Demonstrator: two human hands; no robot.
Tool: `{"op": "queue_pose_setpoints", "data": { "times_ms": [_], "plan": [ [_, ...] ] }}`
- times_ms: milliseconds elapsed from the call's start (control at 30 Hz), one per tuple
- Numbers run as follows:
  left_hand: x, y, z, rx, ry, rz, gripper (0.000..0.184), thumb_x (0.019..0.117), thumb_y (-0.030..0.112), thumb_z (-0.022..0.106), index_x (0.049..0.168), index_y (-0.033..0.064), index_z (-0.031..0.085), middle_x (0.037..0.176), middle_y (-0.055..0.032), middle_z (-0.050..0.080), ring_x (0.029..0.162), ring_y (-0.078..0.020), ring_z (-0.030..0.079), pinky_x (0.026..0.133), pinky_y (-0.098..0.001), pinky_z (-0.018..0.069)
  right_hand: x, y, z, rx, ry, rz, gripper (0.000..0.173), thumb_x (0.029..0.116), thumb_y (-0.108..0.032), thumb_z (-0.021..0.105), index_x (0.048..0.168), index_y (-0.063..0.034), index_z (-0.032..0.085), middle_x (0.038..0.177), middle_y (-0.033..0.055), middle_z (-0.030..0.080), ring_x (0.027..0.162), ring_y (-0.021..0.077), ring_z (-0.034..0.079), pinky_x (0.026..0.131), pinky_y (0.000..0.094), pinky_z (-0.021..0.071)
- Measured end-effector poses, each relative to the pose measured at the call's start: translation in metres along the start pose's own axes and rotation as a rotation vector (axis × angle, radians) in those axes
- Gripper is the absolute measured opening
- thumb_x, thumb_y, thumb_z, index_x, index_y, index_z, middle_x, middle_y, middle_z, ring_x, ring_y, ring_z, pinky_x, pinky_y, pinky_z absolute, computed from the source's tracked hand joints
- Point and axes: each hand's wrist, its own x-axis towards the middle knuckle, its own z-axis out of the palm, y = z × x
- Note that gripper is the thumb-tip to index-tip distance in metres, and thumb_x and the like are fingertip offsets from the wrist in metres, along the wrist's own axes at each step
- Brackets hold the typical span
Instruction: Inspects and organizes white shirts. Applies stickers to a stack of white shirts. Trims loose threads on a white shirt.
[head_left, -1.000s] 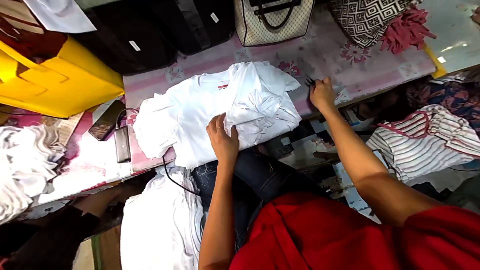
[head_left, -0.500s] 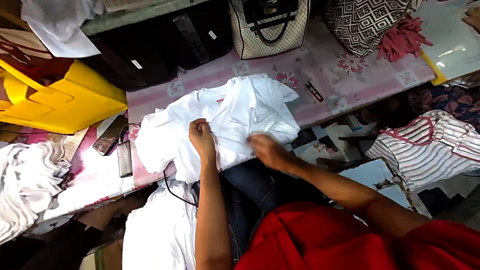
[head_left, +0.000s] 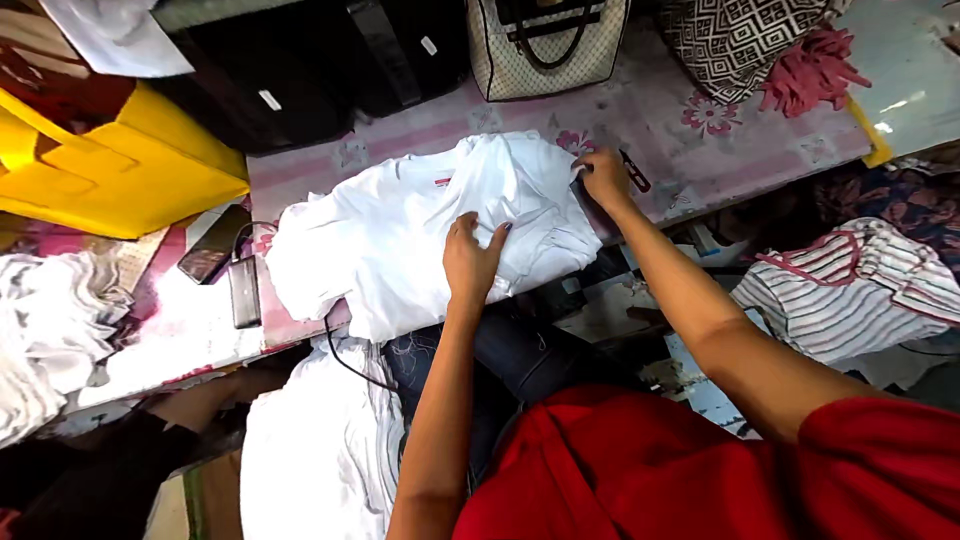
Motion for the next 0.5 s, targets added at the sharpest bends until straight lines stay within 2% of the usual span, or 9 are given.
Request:
{"op": "queue_pose_setpoints", "data": {
  "times_ms": [33, 100, 167, 233, 267, 333, 400, 433, 500],
  "plan": [
    [0.011, 0.001, 0.002, 0.044, -0.018, 0.022, 0.060, 0.0948, 0.036, 0.072, 0.135, -0.0065, 0.059, 0.130, -0.0290, 0.061, 0.121, -0.0445, 0.059, 0.099, -0.0605, 0.0486, -0.001, -0.006, -0.001, 0.027, 0.060, -0.005, 0.027, 0.0991, -0.010, 0.058, 0.119, -0.0094, 0.076, 0.128, 0.0275, 0.064, 0.124, 0.0458, 0.058, 0.102, 0.0649, 0.0447],
    [0.021, -0.006, 0.009, 0.076, -0.010, 0.143, 0.039, 0.0945, 0.023, 0.072, 0.119, -0.0080, 0.069, 0.127, -0.0290, 0.062, 0.122, -0.0451, 0.058, 0.100, -0.0594, 0.0482, -0.005, -0.017, -0.007, 0.088, 0.238, -0.065, 0.030, 0.1018, -0.011, 0.052, 0.121, -0.0095, 0.075, 0.118, 0.0220, 0.071, 0.114, 0.0390, 0.066, 0.100, 0.0581, 0.0497],
    [0.012, -0.012, 0.005, -0.011, 0.039, 0.266, 0.023, 0.0931, 0.012, 0.070, 0.100, -0.0099, 0.071, 0.107, -0.0265, 0.069, 0.099, -0.0383, 0.067, 0.088, -0.0528, 0.0539, -0.012, -0.033, -0.017, 0.201, 0.454, -0.207, 0.031, 0.1015, -0.006, 0.049, 0.119, -0.0049, 0.075, 0.108, 0.0183, 0.075, 0.098, 0.0314, 0.073, 0.090, 0.0501, 0.0554],
    [-0.017, -0.020, -0.007, -0.112, 0.100, 0.291, 0.016, 0.0927, 0.009, 0.071, 0.096, -0.0058, 0.068, 0.102, -0.0199, 0.068, 0.087, -0.0277, 0.067, 0.079, -0.0442, 0.0564, -0.035, -0.049, -0.022, 0.333, 0.526, -0.419, 0.029, 0.1002, 0.000, 0.049, 0.117, 0.0012, 0.073, 0.107, 0.0171, 0.075, 0.093, 0.0246, 0.073, 0.084, 0.0410, 0.0579],
    [-0.029, -0.027, -0.010, -0.151, 0.133, 0.238, 0.015, 0.0930, 0.008, 0.071, 0.100, -0.0052, 0.069, 0.106, -0.0188, 0.069, 0.090, -0.0264, 0.068, 0.082, -0.0443, 0.0577, -0.051, -0.056, -0.022, 0.393, 0.456, -0.552, 0.028, 0.0988, 0.004, 0.049, 0.115, 0.0043, 0.072, 0.109, 0.0184, 0.075, 0.096, 0.0243, 0.073, 0.086, 0.0398, 0.0580],
    [-0.043, -0.047, -0.008, -0.256, 0.191, 0.064, 0.017, 0.0943, 0.006, 0.069, 0.107, -0.0053, 0.072, 0.107, -0.0182, 0.072, 0.091, -0.0242, 0.070, 0.084, -0.0439, 0.0582, -0.088, -0.065, -0.007, 0.498, 0.118, -0.847, 0.027, 0.0938, 0.010, 0.052, 0.108, 0.0052, 0.075, 0.113, 0.0182, 0.075, 0.110, 0.0259, 0.072, 0.103, 0.0438, 0.0546],
    [-0.050, -0.063, -0.005, -0.408, 0.235, -0.075, 0.019, 0.0969, 0.006, 0.065, 0.112, -0.0043, 0.072, 0.102, -0.0139, 0.073, 0.084, -0.0168, 0.071, 0.081, -0.0371, 0.0602, -0.111, -0.062, 0.016, 0.466, -0.267, -1.134, 0.034, 0.0901, 0.009, 0.055, 0.110, -0.0053, 0.079, 0.127, 0.0136, 0.072, 0.129, 0.0272, 0.063, 0.122, 0.0544, 0.0350],
    [-0.050, -0.065, -0.007, -0.492, 0.246, -0.120, 0.020, 0.0981, 0.005, 0.064, 0.114, -0.0047, 0.071, 0.100, -0.0122, 0.074, 0.083, -0.0140, 0.071, 0.082, -0.0346, 0.0603, -0.118, -0.059, 0.023, 0.454, -0.326, -1.201, 0.037, 0.0895, 0.009, 0.055, 0.110, -0.0085, 0.080, 0.130, 0.0120, 0.071, 0.132, 0.0265, 0.061, 0.124, 0.0554, 0.0307],
    [-0.048, -0.061, -0.013, -0.607, 0.267, -0.153, 0.021, 0.1012, 0.006, 0.059, 0.116, -0.0058, 0.068, 0.097, -0.0097, 0.074, 0.082, -0.0110, 0.071, 0.083, -0.0323, 0.0604, -0.127, -0.055, 0.020, 0.539, -0.245, -1.145, 0.036, 0.0892, 0.012, 0.052, 0.106, -0.0043, 0.080, 0.124, 0.0134, 0.073, 0.128, 0.0275, 0.064, 0.122, 0.0517, 0.0356]
  ]
}}
